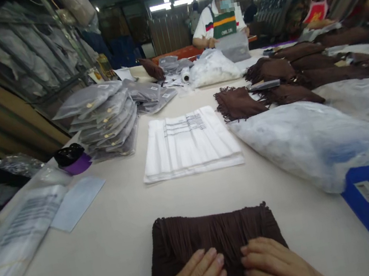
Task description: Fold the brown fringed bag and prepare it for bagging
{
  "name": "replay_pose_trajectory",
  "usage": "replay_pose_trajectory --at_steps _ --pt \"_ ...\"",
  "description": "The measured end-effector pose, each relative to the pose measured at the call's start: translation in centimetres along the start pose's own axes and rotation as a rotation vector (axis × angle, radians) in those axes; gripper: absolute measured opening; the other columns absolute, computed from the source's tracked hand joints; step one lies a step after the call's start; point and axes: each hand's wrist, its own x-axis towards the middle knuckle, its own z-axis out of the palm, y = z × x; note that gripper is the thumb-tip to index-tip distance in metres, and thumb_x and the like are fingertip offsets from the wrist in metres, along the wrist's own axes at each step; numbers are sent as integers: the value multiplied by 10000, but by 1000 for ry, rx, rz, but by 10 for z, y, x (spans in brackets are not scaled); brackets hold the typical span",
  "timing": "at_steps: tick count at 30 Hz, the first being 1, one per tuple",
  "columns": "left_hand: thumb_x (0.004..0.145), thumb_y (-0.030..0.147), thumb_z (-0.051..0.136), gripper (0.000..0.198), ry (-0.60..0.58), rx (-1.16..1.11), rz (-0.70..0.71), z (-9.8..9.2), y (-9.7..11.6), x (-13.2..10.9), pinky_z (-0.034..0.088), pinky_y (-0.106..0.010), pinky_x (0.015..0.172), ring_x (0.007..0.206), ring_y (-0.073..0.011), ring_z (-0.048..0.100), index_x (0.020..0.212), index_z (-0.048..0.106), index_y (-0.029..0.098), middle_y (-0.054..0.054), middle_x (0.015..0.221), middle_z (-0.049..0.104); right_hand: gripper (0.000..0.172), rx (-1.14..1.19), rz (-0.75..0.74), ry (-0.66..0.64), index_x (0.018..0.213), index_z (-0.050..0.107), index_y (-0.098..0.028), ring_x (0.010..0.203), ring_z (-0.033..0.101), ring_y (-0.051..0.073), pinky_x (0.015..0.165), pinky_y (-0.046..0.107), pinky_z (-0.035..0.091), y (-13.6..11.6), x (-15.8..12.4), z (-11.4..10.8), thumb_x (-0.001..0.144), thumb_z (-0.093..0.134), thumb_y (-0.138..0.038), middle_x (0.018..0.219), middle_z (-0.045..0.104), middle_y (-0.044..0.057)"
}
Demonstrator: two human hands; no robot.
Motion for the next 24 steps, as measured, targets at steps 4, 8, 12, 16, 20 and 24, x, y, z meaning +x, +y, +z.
replay_pose_trajectory --at_steps 4,8,12,16,20,24 --pt "764 87 493 377 60 -21 -104 -9 21 -2 523 -370 866 1104 -251 551 1136 555 91 -99 1179 600 421 -80 121 36 1244 495 -106 1250 413 212 1020 397 393 -8 11 15 829 500 -182 1279 530 132" --pt "796 89 429 415 215 -107 -441 -21 38 -41 464 -390 960 1206 -233 461 1203 502 121 -107 1221 572 383 -109 3 -27 1218 523 -141 1218 454 207 1035 428 371 -24 7 21 848 507 -238 1243 568 94" --pt "843 282 510 344 263 -149 -1077 -28 65 -106 542 -262 809 982 -177 607 1157 504 141 -104 1058 626 304 -243 -85 138 1102 605 -156 1139 532 195 1079 388 312 -37 -22 23 822 535 -252 1120 647 62" --pt "810 333 534 255 145 -428 -1404 -17 105 -134 558 -235 681 783 -150 636 1022 556 193 -33 865 637 250 -352 -174 253 1041 636 -200 1037 599 174 1069 354 320 -41 -41 46 824 518 -242 1054 678 39" --pt "783 291 526 329 29 -452 -1445 -7 133 -130 528 -291 807 915 -186 610 1090 539 174 -68 964 626 288 -414 -186 295 1046 633 -202 1023 607 171 1043 368 346 -44 -45 72 829 449 -157 1035 685 38" --pt "800 288 493 371 -47 -429 -1429 -7 140 -124 491 -310 873 1009 -204 573 1143 510 146 -104 1047 601 349 -365 -199 296 1096 617 -186 1125 541 186 1027 360 361 -41 -47 82 846 379 -140 1099 657 59"
